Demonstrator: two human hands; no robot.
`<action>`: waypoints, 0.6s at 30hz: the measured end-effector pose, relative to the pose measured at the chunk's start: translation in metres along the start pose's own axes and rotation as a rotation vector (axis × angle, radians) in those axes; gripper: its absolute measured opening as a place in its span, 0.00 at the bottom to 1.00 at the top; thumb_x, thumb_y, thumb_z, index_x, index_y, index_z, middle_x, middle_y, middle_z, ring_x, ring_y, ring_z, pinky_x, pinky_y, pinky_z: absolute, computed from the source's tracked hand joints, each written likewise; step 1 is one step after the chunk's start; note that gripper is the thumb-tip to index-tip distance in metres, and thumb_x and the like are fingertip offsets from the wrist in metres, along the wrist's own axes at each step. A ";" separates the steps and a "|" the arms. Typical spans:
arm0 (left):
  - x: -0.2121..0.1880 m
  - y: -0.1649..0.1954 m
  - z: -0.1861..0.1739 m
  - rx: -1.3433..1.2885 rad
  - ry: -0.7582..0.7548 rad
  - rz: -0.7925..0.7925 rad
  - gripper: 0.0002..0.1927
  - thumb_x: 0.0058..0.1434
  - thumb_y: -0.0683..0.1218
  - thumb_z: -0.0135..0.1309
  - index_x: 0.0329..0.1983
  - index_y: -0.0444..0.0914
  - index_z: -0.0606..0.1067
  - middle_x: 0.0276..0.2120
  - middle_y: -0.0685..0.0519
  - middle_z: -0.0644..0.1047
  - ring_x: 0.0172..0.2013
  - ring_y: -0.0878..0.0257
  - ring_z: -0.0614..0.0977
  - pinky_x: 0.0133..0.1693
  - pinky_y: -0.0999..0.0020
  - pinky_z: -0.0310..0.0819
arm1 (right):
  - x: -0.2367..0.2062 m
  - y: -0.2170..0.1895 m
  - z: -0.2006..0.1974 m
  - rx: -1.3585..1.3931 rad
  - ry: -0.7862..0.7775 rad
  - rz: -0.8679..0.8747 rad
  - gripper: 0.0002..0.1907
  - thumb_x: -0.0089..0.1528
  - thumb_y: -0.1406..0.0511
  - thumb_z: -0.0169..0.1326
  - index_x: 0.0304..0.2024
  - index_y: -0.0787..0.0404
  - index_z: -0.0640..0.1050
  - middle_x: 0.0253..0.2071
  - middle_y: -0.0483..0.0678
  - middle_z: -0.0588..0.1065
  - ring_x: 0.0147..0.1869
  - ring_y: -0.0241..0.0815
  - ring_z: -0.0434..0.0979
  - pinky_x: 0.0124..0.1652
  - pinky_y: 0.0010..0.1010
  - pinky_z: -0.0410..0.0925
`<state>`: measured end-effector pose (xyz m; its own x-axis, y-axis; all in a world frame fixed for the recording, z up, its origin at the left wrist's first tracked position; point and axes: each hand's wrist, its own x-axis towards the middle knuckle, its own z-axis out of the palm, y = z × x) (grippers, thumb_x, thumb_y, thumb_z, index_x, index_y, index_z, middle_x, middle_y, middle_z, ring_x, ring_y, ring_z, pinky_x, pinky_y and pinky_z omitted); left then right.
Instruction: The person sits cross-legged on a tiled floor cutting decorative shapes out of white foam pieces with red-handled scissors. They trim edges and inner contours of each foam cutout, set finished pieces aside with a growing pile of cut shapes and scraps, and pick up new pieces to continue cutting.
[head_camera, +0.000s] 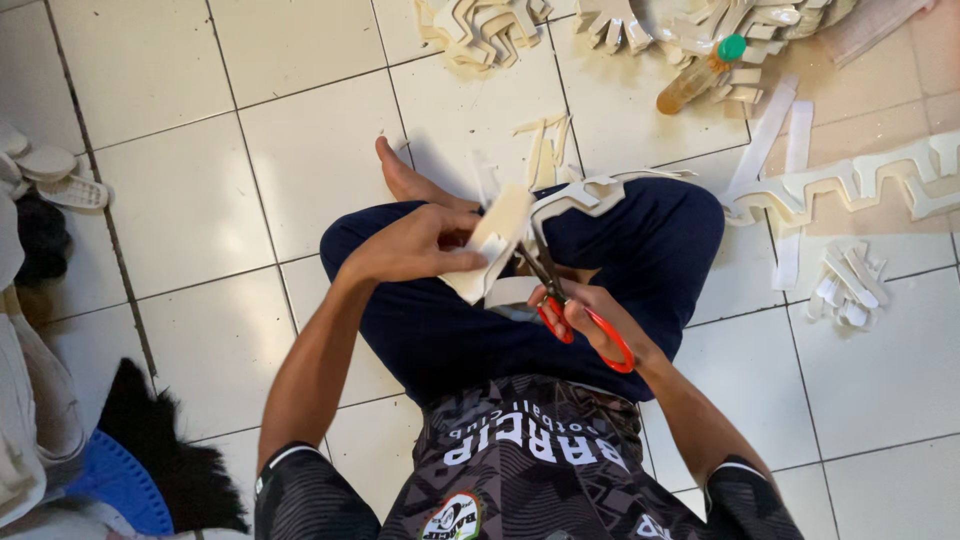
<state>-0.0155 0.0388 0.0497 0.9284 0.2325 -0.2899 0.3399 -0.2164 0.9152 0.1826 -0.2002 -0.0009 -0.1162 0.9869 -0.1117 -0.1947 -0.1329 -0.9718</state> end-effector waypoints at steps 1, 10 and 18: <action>0.002 -0.001 -0.002 0.072 -0.083 0.011 0.20 0.59 0.48 0.60 0.53 0.34 0.80 0.34 0.52 0.82 0.35 0.67 0.80 0.41 0.70 0.76 | 0.000 -0.004 0.000 -0.013 -0.017 0.025 0.41 0.68 0.36 0.44 0.53 0.68 0.74 0.30 0.39 0.65 0.33 0.27 0.66 0.31 0.21 0.63; 0.011 0.001 0.004 0.016 0.007 0.049 0.20 0.63 0.51 0.64 0.49 0.31 0.81 0.36 0.49 0.81 0.38 0.63 0.82 0.43 0.68 0.77 | -0.006 0.031 -0.012 0.066 0.213 0.216 0.31 0.69 0.45 0.46 0.36 0.68 0.75 0.17 0.41 0.63 0.15 0.29 0.59 0.18 0.21 0.55; 0.040 0.032 -0.051 -0.341 0.986 0.509 0.22 0.70 0.40 0.61 0.64 0.30 0.70 0.49 0.46 0.82 0.50 0.62 0.85 0.53 0.67 0.84 | -0.026 0.066 -0.062 0.056 0.537 0.075 0.32 0.70 0.44 0.40 0.38 0.67 0.73 0.20 0.41 0.64 0.17 0.28 0.60 0.19 0.21 0.57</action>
<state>0.0248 0.0895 0.0813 0.3757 0.8623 0.3396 -0.2365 -0.2651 0.9348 0.2333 -0.2285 -0.0754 0.3793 0.8804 -0.2847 -0.2581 -0.1948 -0.9463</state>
